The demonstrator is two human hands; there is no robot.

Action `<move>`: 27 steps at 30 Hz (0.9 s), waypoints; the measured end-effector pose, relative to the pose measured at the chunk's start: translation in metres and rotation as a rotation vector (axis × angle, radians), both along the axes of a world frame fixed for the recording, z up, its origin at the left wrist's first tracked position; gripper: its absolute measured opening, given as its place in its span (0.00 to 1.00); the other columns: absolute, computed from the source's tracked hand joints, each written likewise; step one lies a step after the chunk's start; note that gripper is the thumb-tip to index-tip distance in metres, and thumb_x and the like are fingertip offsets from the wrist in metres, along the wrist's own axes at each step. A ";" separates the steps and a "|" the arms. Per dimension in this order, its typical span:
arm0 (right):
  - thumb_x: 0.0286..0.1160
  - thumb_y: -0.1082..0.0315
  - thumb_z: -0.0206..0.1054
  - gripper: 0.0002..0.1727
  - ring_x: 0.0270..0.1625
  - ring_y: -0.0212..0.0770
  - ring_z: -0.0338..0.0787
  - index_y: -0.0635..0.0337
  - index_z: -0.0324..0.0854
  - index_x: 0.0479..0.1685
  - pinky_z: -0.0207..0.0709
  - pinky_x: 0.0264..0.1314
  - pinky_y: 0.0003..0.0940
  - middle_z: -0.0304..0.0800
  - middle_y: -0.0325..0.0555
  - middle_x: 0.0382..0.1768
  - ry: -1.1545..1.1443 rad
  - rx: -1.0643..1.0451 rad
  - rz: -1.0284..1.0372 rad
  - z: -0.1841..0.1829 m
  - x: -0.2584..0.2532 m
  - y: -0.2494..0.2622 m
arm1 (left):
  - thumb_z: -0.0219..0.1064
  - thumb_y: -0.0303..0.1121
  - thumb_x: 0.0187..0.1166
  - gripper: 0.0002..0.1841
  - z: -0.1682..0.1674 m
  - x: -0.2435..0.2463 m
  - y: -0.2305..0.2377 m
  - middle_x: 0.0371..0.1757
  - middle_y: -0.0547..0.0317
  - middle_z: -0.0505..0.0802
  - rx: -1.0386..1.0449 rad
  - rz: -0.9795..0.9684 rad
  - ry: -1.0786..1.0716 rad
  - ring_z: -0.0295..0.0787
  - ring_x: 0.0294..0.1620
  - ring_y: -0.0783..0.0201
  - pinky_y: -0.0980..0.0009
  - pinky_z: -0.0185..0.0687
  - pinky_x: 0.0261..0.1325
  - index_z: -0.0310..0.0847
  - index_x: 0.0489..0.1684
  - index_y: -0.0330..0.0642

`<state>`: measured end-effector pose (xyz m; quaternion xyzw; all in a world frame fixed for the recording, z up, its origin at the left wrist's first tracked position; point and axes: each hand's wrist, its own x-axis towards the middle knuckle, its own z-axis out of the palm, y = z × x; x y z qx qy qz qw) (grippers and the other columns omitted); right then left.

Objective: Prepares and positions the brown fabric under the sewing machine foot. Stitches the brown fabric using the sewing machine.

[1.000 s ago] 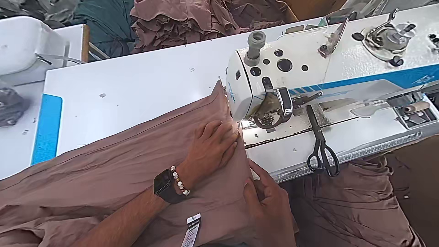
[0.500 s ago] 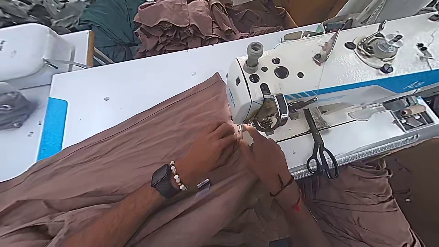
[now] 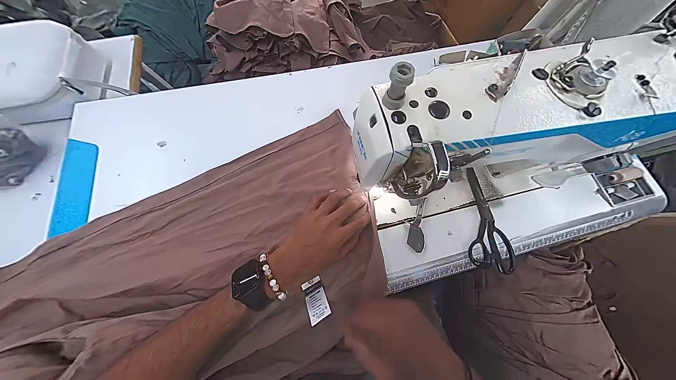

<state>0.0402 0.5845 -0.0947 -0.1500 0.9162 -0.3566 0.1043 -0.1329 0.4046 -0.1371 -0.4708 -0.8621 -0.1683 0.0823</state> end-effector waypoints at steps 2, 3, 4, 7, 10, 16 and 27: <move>0.83 0.62 0.59 0.15 0.34 0.34 0.92 0.56 0.91 0.53 0.88 0.32 0.34 0.92 0.41 0.39 0.211 0.013 -0.383 0.000 -0.038 -0.001 | 0.56 0.43 0.88 0.17 -0.003 0.001 -0.002 0.77 0.60 0.85 0.022 0.001 -0.002 0.71 0.84 0.50 0.44 0.65 0.81 0.86 0.68 0.63; 0.85 0.63 0.58 0.16 0.36 0.34 0.92 0.56 0.90 0.57 0.88 0.35 0.32 0.93 0.43 0.44 0.247 0.064 -0.519 -0.004 -0.057 0.001 | 0.56 0.43 0.88 0.17 -0.003 0.003 -0.001 0.77 0.61 0.85 0.031 0.015 -0.008 0.71 0.85 0.50 0.44 0.64 0.83 0.86 0.68 0.62; 0.87 0.62 0.58 0.16 0.37 0.32 0.92 0.55 0.90 0.56 0.87 0.37 0.31 0.94 0.41 0.45 0.253 0.092 -0.608 -0.009 -0.072 0.004 | 0.56 0.43 0.88 0.17 -0.003 0.004 0.001 0.76 0.61 0.86 0.045 0.038 -0.004 0.71 0.84 0.51 0.45 0.64 0.84 0.86 0.68 0.61; 0.84 0.52 0.62 0.17 0.30 0.32 0.90 0.48 0.94 0.51 0.84 0.31 0.35 0.95 0.34 0.35 0.201 0.145 -0.709 -0.020 -0.087 -0.003 | 0.55 0.45 0.90 0.17 -0.003 0.007 0.005 0.72 0.61 0.88 0.069 0.128 -0.007 0.75 0.82 0.54 0.51 0.68 0.83 0.86 0.64 0.52; 0.79 0.47 0.65 0.17 0.29 0.32 0.89 0.45 0.93 0.50 0.81 0.28 0.36 0.93 0.31 0.31 0.183 0.239 -0.732 -0.019 -0.089 -0.015 | 0.54 0.47 0.89 0.19 -0.003 0.004 0.006 0.71 0.63 0.88 0.059 0.182 -0.019 0.78 0.78 0.58 0.52 0.69 0.78 0.85 0.66 0.53; 0.75 0.59 0.64 0.16 0.26 0.34 0.87 0.50 0.94 0.53 0.78 0.24 0.35 0.91 0.34 0.28 0.292 0.273 -0.711 -0.026 -0.088 -0.013 | 0.49 0.53 0.90 0.23 -0.006 0.002 0.007 0.78 0.63 0.82 -0.041 0.210 -0.017 0.73 0.79 0.55 0.50 0.63 0.76 0.78 0.79 0.71; 0.78 0.65 0.61 0.19 0.34 0.42 0.88 0.56 0.91 0.62 0.80 0.29 0.33 0.87 0.44 0.34 0.442 0.509 -0.407 -0.028 -0.089 -0.004 | 0.54 0.49 0.88 0.19 -0.006 -0.003 0.010 0.70 0.61 0.87 0.006 0.171 0.044 0.77 0.74 0.54 0.51 0.66 0.74 0.85 0.71 0.66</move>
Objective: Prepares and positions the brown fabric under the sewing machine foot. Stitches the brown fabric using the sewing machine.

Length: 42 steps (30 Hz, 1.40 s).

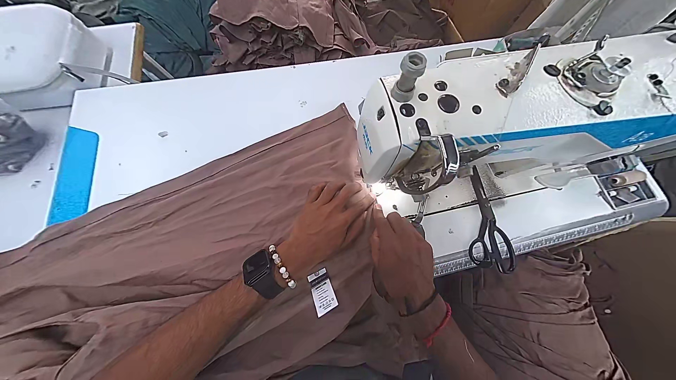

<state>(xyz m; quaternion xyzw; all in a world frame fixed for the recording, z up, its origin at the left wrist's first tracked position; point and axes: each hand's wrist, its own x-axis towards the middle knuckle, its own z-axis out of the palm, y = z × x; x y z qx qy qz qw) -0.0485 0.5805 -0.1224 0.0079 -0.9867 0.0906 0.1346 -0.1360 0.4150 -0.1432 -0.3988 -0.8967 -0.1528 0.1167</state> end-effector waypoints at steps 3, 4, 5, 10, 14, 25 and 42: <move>0.79 0.64 0.62 0.19 0.37 0.44 0.89 0.57 0.90 0.62 0.81 0.32 0.34 0.88 0.46 0.37 -0.011 0.046 -0.009 0.000 -0.014 -0.002 | 0.55 0.48 0.87 0.18 0.002 -0.012 0.002 0.65 0.59 0.87 0.002 0.002 0.024 0.76 0.72 0.52 0.51 0.66 0.71 0.89 0.65 0.65; 0.79 0.63 0.62 0.18 0.38 0.44 0.89 0.57 0.90 0.62 0.81 0.32 0.34 0.87 0.46 0.37 -0.006 0.053 -0.017 0.000 -0.016 -0.002 | 0.56 0.47 0.87 0.17 0.003 -0.015 0.002 0.65 0.59 0.88 -0.004 -0.011 0.029 0.76 0.72 0.52 0.51 0.66 0.71 0.89 0.64 0.65; 0.80 0.62 0.62 0.18 0.39 0.44 0.89 0.56 0.90 0.62 0.81 0.33 0.33 0.87 0.46 0.38 -0.004 0.043 -0.022 0.000 -0.016 -0.002 | 0.56 0.47 0.87 0.17 0.005 -0.016 0.001 0.66 0.59 0.88 -0.014 -0.028 0.028 0.76 0.72 0.52 0.50 0.66 0.72 0.89 0.64 0.66; 0.84 0.49 0.61 0.21 0.41 0.41 0.91 0.51 0.91 0.59 0.85 0.35 0.35 0.91 0.43 0.42 -0.065 -0.261 0.049 0.011 0.044 0.009 | 0.51 0.47 0.90 0.21 0.009 0.008 -0.002 0.80 0.66 0.82 -0.015 -0.125 -0.078 0.68 0.87 0.57 0.51 0.61 0.86 0.80 0.77 0.65; 0.73 0.61 0.63 0.11 0.25 0.33 0.85 0.52 0.90 0.40 0.77 0.20 0.29 0.86 0.36 0.26 0.022 -0.201 -0.007 0.007 0.097 0.028 | 0.51 0.44 0.89 0.22 0.001 0.009 -0.006 0.83 0.70 0.81 0.020 -0.179 -0.087 0.65 0.90 0.58 0.52 0.58 0.90 0.79 0.79 0.64; 0.81 0.52 0.62 0.17 0.35 0.37 0.89 0.49 0.94 0.42 0.82 0.33 0.36 0.91 0.36 0.32 -0.014 -0.287 -0.198 0.027 0.042 0.018 | 0.53 0.43 0.88 0.21 0.002 0.011 -0.005 0.81 0.72 0.82 0.031 -0.170 -0.085 0.67 0.88 0.56 0.51 0.59 0.88 0.81 0.77 0.66; 0.81 0.62 0.60 0.20 0.11 0.37 0.77 0.53 0.92 0.64 0.64 0.10 0.33 0.81 0.36 0.13 0.044 0.003 -0.067 -0.007 0.041 0.003 | 0.54 0.43 0.88 0.19 0.003 0.008 -0.008 0.80 0.68 0.83 0.047 -0.225 -0.097 0.69 0.86 0.56 0.52 0.61 0.84 0.86 0.69 0.69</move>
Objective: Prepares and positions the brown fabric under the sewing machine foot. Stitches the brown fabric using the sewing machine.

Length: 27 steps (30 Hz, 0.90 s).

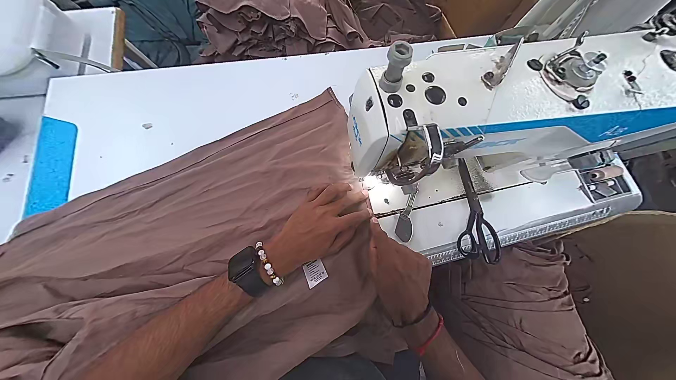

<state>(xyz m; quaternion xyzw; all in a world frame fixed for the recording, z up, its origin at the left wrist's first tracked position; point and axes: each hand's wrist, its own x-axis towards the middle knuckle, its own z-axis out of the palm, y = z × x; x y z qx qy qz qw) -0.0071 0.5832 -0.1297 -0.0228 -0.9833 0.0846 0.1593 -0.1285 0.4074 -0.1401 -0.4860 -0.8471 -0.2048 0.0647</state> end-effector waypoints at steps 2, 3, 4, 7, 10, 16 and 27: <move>0.80 0.63 0.58 0.22 0.10 0.38 0.76 0.54 0.90 0.67 0.64 0.09 0.34 0.80 0.36 0.13 -0.020 0.001 0.010 0.001 0.000 0.001 | 0.54 0.43 0.87 0.19 0.001 -0.003 0.000 0.79 0.68 0.84 0.001 -0.008 0.016 0.70 0.85 0.56 0.52 0.62 0.83 0.86 0.69 0.72; 0.81 0.63 0.58 0.22 0.10 0.38 0.76 0.54 0.90 0.67 0.64 0.09 0.34 0.80 0.36 0.12 -0.023 -0.008 0.016 0.002 0.000 0.003 | 0.54 0.43 0.87 0.19 0.000 -0.004 0.000 0.80 0.69 0.83 -0.005 -0.003 0.027 0.70 0.85 0.57 0.52 0.62 0.83 0.85 0.70 0.73; 0.80 0.63 0.58 0.22 0.09 0.38 0.75 0.54 0.90 0.67 0.63 0.09 0.34 0.79 0.36 0.12 -0.022 -0.014 0.018 0.002 -0.001 0.004 | 0.54 0.43 0.88 0.19 0.000 -0.004 -0.001 0.81 0.70 0.83 -0.015 0.003 0.033 0.69 0.85 0.57 0.52 0.61 0.84 0.85 0.70 0.73; 0.82 0.61 0.57 0.22 0.10 0.39 0.76 0.50 0.91 0.67 0.63 0.09 0.36 0.80 0.37 0.12 -0.038 -0.012 0.008 0.003 -0.012 0.004 | 0.55 0.44 0.87 0.19 0.001 -0.010 -0.001 0.78 0.67 0.85 -0.028 0.040 0.050 0.69 0.84 0.56 0.51 0.59 0.84 0.86 0.70 0.70; 0.81 0.60 0.57 0.22 0.10 0.41 0.78 0.47 0.91 0.66 0.64 0.10 0.38 0.81 0.38 0.12 -0.064 0.004 -0.005 0.006 -0.033 0.003 | 0.55 0.45 0.87 0.18 0.001 -0.027 -0.001 0.66 0.62 0.88 -0.022 0.069 0.109 0.74 0.76 0.54 0.51 0.61 0.79 0.88 0.67 0.69; 0.83 0.57 0.55 0.20 0.12 0.44 0.81 0.43 0.92 0.62 0.66 0.13 0.39 0.79 0.39 0.11 -0.113 0.048 -0.064 0.012 -0.065 -0.006 | 0.59 0.46 0.82 0.16 0.009 -0.079 -0.013 0.59 0.61 0.94 -0.003 -0.110 0.210 0.79 0.73 0.51 0.46 0.63 0.76 0.96 0.50 0.61; 0.84 0.54 0.60 0.15 0.21 0.41 0.85 0.52 0.87 0.52 0.76 0.21 0.43 0.84 0.38 0.19 -0.125 -0.321 -0.182 0.012 -0.062 0.001 | 0.42 0.64 0.89 0.35 0.006 0.017 -0.011 0.92 0.68 0.69 -0.216 0.403 -0.068 0.58 0.93 0.58 0.47 0.59 0.90 0.68 0.89 0.55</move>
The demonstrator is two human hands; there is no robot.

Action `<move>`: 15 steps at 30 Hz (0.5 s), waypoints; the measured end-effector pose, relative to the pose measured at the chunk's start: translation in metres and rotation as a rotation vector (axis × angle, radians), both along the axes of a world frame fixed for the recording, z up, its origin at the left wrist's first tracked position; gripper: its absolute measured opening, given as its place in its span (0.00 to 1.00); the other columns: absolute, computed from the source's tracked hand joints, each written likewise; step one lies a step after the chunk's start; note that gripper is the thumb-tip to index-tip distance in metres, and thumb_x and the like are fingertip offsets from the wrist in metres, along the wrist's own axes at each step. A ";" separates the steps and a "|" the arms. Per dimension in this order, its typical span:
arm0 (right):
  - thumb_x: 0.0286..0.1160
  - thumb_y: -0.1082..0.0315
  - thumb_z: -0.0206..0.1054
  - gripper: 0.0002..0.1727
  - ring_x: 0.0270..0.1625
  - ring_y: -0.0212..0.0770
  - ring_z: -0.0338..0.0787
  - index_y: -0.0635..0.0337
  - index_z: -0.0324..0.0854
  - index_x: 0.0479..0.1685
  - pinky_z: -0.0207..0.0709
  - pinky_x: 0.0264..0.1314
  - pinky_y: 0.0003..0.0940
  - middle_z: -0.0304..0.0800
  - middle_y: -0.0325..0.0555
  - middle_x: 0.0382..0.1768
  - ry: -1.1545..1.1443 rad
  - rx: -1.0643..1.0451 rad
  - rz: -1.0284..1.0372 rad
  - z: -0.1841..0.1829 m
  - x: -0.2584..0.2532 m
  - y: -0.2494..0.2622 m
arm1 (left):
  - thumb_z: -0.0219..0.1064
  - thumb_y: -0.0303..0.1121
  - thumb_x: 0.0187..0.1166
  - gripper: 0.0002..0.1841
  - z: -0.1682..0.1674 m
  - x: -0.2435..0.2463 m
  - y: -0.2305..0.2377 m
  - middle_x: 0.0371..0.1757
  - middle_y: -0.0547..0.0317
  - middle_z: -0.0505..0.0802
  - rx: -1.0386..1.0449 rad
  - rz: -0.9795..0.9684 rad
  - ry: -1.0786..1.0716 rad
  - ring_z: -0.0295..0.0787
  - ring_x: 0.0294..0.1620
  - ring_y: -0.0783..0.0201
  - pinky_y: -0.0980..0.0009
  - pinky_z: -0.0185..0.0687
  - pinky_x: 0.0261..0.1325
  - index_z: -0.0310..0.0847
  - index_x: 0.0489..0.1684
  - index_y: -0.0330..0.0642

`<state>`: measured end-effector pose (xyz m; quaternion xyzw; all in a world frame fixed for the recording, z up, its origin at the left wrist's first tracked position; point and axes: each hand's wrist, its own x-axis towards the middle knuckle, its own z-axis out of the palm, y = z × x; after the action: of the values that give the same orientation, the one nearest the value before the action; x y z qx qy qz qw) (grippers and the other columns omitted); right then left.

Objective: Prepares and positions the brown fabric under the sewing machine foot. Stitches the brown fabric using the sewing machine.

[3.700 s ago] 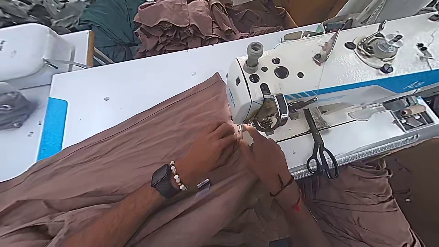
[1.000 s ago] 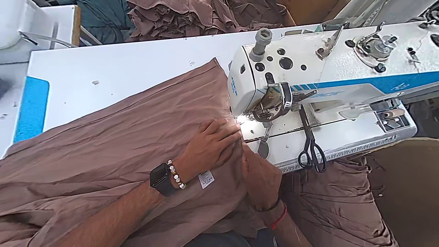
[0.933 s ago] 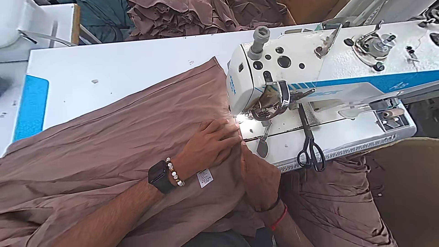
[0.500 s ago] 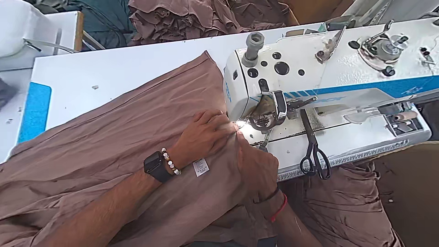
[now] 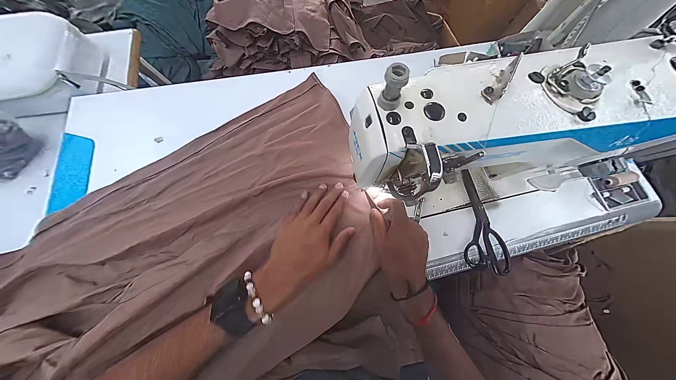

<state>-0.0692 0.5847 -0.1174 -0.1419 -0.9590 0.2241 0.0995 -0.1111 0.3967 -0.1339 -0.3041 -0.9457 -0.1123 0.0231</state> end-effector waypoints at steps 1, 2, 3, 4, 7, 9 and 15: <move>0.85 0.55 0.59 0.15 0.21 0.41 0.84 0.51 0.87 0.53 0.75 0.22 0.43 0.83 0.38 0.19 -0.016 -0.029 0.014 0.001 0.002 0.003 | 0.42 0.64 0.88 0.35 -0.005 -0.009 -0.009 0.93 0.70 0.66 0.037 -0.046 -0.031 0.53 0.95 0.60 0.46 0.48 0.94 0.65 0.90 0.58; 0.86 0.56 0.57 0.16 0.21 0.42 0.84 0.51 0.88 0.54 0.76 0.23 0.43 0.84 0.38 0.19 -0.004 -0.031 0.037 0.001 0.004 0.004 | 0.42 0.64 0.89 0.34 -0.007 -0.022 -0.018 0.93 0.72 0.65 0.046 -0.114 -0.042 0.50 0.96 0.63 0.48 0.44 0.96 0.65 0.91 0.60; 0.87 0.57 0.56 0.17 0.21 0.42 0.86 0.50 0.90 0.55 0.78 0.23 0.44 0.87 0.39 0.21 0.027 -0.005 0.058 0.000 0.006 0.003 | 0.42 0.63 0.89 0.33 -0.007 -0.038 -0.026 0.93 0.73 0.66 0.048 -0.190 -0.039 0.49 0.96 0.64 0.49 0.43 0.96 0.64 0.91 0.62; 0.87 0.59 0.56 0.18 0.20 0.43 0.88 0.51 0.91 0.57 0.79 0.21 0.44 0.90 0.40 0.22 0.065 0.053 0.071 -0.003 0.009 -0.002 | 0.42 0.62 0.90 0.33 -0.007 -0.052 -0.032 0.93 0.73 0.66 0.048 -0.264 -0.031 0.49 0.96 0.65 0.51 0.43 0.97 0.65 0.91 0.62; 0.85 0.62 0.54 0.19 0.15 0.43 0.85 0.51 0.93 0.58 0.73 0.14 0.41 0.88 0.41 0.19 0.111 0.236 0.044 -0.010 0.011 -0.016 | 0.42 0.62 0.89 0.34 -0.006 -0.078 -0.038 0.93 0.72 0.66 0.019 -0.369 -0.004 0.49 0.96 0.66 0.54 0.43 0.97 0.63 0.91 0.61; 0.85 0.60 0.53 0.21 0.14 0.45 0.84 0.48 0.93 0.61 0.72 0.14 0.42 0.87 0.41 0.16 0.064 0.293 0.019 -0.006 0.006 -0.021 | 0.40 0.63 0.89 0.35 -0.002 -0.079 -0.034 0.94 0.72 0.64 -0.035 -0.310 0.043 0.49 0.96 0.65 0.51 0.41 0.96 0.62 0.92 0.61; 0.82 0.60 0.58 0.20 0.40 0.46 0.87 0.35 0.90 0.66 0.77 0.35 0.42 0.89 0.43 0.39 0.158 0.349 0.049 -0.021 0.020 -0.017 | 0.45 0.65 0.85 0.40 0.044 0.045 -0.037 0.89 0.42 0.70 -0.070 0.418 0.030 0.57 0.92 0.35 0.25 0.40 0.88 0.69 0.86 0.44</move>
<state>-0.0488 0.5677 -0.1379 -0.0808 -0.9757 0.0673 0.1921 -0.0662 0.3601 -0.0900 -0.1035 -0.9911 -0.0675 0.0492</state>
